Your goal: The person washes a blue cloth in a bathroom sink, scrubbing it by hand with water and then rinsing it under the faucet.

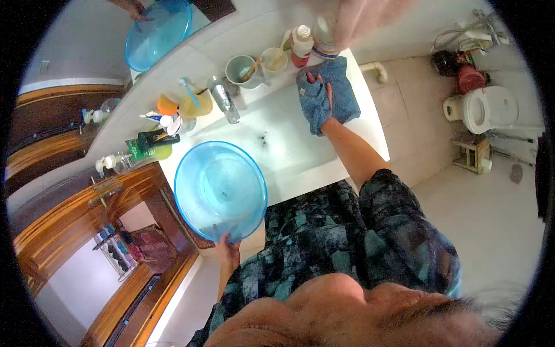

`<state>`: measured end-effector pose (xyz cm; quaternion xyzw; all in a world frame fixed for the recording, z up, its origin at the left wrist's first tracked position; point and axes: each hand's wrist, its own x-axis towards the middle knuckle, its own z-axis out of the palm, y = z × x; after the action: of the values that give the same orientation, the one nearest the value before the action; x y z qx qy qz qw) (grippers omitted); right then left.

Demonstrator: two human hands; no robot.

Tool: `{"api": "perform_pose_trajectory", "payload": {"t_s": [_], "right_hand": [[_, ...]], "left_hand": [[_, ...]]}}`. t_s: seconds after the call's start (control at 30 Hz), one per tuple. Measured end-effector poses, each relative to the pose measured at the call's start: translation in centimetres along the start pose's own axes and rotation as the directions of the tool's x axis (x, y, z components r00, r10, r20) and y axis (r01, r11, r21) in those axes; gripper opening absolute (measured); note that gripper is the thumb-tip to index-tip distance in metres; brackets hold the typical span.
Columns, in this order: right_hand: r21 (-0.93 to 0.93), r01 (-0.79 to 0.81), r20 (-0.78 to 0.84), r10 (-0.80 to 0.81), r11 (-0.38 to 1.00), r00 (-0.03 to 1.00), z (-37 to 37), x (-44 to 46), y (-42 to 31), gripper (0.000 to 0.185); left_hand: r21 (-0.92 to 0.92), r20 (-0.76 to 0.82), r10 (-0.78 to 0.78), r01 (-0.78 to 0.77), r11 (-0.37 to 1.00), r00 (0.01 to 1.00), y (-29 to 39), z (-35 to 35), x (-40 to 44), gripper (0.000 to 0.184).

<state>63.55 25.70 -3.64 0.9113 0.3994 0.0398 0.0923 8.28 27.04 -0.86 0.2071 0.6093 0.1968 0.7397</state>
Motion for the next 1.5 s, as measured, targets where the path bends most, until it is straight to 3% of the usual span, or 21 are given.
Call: {"api": "perform_pose_trajectory", "payload": {"t_s": [0.1, 0.23, 0.27, 0.33, 0.37, 0.43, 0.5, 0.57, 0.67, 0.73, 0.87, 1.07, 1.1, 1.13, 1.17, 1.2, 1.23, 1.33, 1.4, 1.43, 1.5], "right_hand": [[0.258, -0.008, -0.055, 0.023, 0.966, 0.998, 2.4, 1.2, -1.8, 0.053], [0.604, 0.038, -0.135, 0.055, 0.796, 0.989, 5.0, 1.6, -5.0, 0.054], [0.843, 0.079, -0.134, 0.064, 0.532, 0.989, 5.0, 1.6, -5.9, 0.053], [0.974, 0.016, -0.034, 0.076, 0.227, 0.997, 4.6, 0.7, -7.3, 0.047], [0.995, -0.038, 0.032, 0.075, 0.087, 0.997, 4.1, 0.2, -7.9, 0.044], [0.976, -0.149, 0.160, 0.060, -0.159, 0.985, 3.2, -1.1, -9.0, 0.038], [0.900, -0.238, 0.272, 0.043, -0.365, 0.961, 1.9, -2.1, -9.5, 0.032], [0.787, -0.295, 0.372, 0.037, -0.542, 0.927, 0.5, -3.1, -9.7, 0.027], [0.639, -0.277, 0.472, 0.081, -0.718, 0.878, -0.9, -3.1, -8.9, 0.020], [0.579, -0.216, 0.502, 0.134, -0.786, 0.855, -1.7, -1.7, -7.6, 0.018], [0.548, -0.115, 0.521, 0.231, -0.828, 0.822, -3.0, 1.8, -5.6, 0.019], [0.634, -0.128, 0.504, 0.283, -0.763, 0.816, -5.2, 1.8, -9.2, 0.022], [0.960, -0.167, 0.230, 0.299, -0.223, 0.926, -1.4, 2.3, -10.0, 0.020], [0.915, -0.060, -0.064, 0.290, 0.398, 0.955, 2.8, 2.9, -10.8, 0.019], [0.954, -0.003, -0.073, 0.240, 0.299, 0.968, 1.9, 3.2, -12.1, 0.017], [0.909, -0.210, 0.295, 0.198, -0.361, 0.935, 0.9, 3.0, -12.1, 0.017], [0.441, -0.209, 0.622, 0.129, -0.873, 0.772, -4.8, 1.9, -12.5, 0.018], [0.851, -0.114, 0.291, 0.280, -0.513, 0.915, -3.7, 2.4, -12.3, 0.020], [0.858, -0.094, 0.302, 0.347, -0.505, 0.888, -1.2, 3.2, -12.5, 0.018], [0.930, -0.113, 0.273, 0.451, -0.350, 0.850, -3.7, 2.5, -13.1, 0.018], [0.958, -0.102, 0.241, 0.564, -0.266, 0.790, -7.0, 1.4, -15.3, 0.019]], "left_hand": [[-0.167, -0.108, -0.142, 0.123, 0.978, 0.984, 1.3, -0.2, 0.9, 0.071], [-0.152, -0.114, -0.079, 0.061, 0.987, 0.990, 1.2, 0.3, -0.3, 0.068], [-0.145, -0.094, -0.060, 0.046, 0.988, 0.994, 1.2, 0.8, -0.5, 0.067], [-0.149, -0.043, -0.042, 0.035, 0.988, 0.998, 1.3, 1.2, -0.9, 0.065], [-0.160, -0.012, -0.041, 0.039, 0.986, 0.999, 1.4, 1.2, -1.0, 0.065], [-0.145, -0.115, 0.055, -0.072, 0.987, 0.992, 0.9, 1.9, -1.2, 0.037], [-0.164, -0.166, 0.109, -0.136, 0.977, 0.980, 1.1, 3.4, -1.8, 0.029], [-0.222, -0.167, 0.123, -0.159, 0.962, 0.978, 2.3, 4.9, -2.8, 0.032], [-0.193, -0.118, 0.163, -0.184, 0.964, 0.979, 3.2, 3.1, -2.4, 0.057], [-0.192, -0.149, 0.155, -0.183, 0.964, 0.977, 3.1, 1.6, -1.5, 0.055], [-0.173, -0.104, 0.226, -0.241, 0.955, 0.969, 2.3, -0.2, -1.0, 0.049], [-0.220, -0.118, 0.151, -0.174, 0.960, 0.981, 3.0, -3.8, -0.5, 0.047], [-0.223, -0.125, 0.151, -0.176, 0.959, 0.981, 3.5, -4.2, -0.3, 0.047], [-0.226, -0.132, 0.150, -0.177, 0.958, 0.980, 3.8, -4.8, 0.0, 0.048], [-0.228, -0.138, 0.150, -0.179, 0.957, 0.979, 4.2, -5.3, 0.2, 0.048], [-0.217, -0.144, 0.152, -0.181, 0.959, 0.978, 4.5, -5.7, 0.3, 0.048], [-0.206, -0.150, 0.156, -0.185, 0.961, 0.976, 5.0, -5.7, 0.3, 0.049], [-0.193, -0.141, 0.157, -0.182, 0.964, 0.978, 6.2, -6.8, 0.0, 0.048], [-0.219, -0.150, 0.162, -0.192, 0.957, 0.975, 6.7, -7.4, 0.2, 0.041], [-0.245, -0.167, 0.167, -0.205, 0.948, 0.972, 7.0, -7.4, 0.5, 0.035], [-0.266, -0.188, 0.178, -0.225, 0.937, 0.966, 7.5, -7.3, 0.7, 0.028]]}}
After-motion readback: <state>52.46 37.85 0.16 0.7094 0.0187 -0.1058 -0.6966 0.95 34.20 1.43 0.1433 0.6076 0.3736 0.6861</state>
